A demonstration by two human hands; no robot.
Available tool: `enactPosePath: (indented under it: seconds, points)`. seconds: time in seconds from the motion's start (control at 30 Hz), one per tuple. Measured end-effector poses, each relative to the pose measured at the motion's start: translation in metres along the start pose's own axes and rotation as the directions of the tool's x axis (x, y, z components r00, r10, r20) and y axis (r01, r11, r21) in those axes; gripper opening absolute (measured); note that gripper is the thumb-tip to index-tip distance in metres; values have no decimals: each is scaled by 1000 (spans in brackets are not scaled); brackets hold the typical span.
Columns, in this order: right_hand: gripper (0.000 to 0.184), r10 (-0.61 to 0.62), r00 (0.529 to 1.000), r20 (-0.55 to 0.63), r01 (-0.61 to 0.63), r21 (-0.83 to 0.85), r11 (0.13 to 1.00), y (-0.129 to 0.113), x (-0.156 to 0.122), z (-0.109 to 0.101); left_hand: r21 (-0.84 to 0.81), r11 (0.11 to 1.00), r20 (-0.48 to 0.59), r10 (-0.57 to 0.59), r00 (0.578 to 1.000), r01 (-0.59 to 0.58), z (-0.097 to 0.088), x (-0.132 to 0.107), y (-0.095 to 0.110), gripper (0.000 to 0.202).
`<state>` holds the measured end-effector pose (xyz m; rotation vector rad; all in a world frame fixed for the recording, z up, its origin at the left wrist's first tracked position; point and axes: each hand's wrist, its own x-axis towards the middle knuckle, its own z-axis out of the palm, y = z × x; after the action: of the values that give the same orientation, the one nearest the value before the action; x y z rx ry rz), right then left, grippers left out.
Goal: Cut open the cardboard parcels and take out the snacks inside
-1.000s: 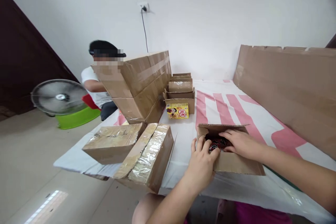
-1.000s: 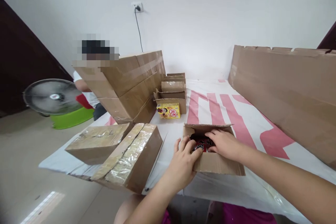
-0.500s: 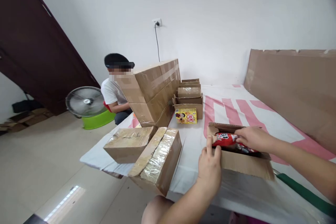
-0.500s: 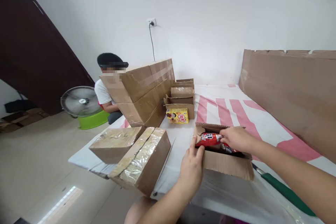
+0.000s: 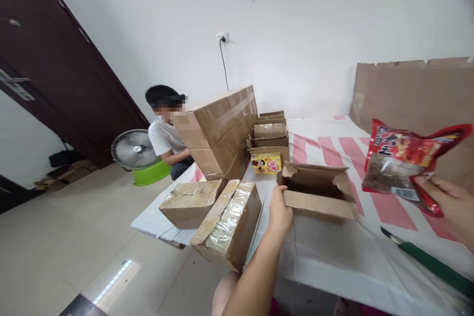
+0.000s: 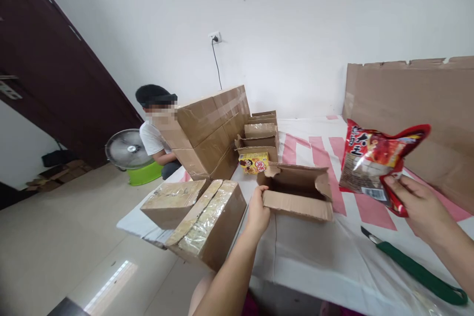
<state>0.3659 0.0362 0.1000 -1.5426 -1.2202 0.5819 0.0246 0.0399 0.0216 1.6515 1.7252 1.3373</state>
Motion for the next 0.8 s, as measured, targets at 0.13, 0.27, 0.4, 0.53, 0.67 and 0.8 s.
enactPosePath:
  seconds: [0.13, 0.27, 0.4, 0.53, 0.67, 0.8]
  points:
    - [47, 128, 990, 52, -135, 144, 980, 9, -11, -5, 35, 997, -130, -71, 989, 76, -14, 17, -13, 61]
    - [45, 148, 963, 225, -167, 68, 984, 33, -17, 8, 22, 995, -219, -89, 972, 96, -17, 29, -25, 73]
    - [49, 58, 877, 478, -58, -16, 998, 60, -26, 38, 63, 997, -256, 47, 966, -32, -1, 21, -25, 82]
    - [57, 38, 800, 598, 41, -119, 992, 78, -43, 71, 260, 956, -281, 210, 937, -136, 22, -3, -17, 75]
    - [51, 3, 698, 716, 109, -110, 988, 80, -62, 87, 371, 911, -160, 255, 954, -181, 35, -23, -11, 64]
    - [53, -108, 739, 665, 239, -110, 965, 88, -73, 77, 138, 959, 165, 223, 961, -246, 29, -26, -13, 40]
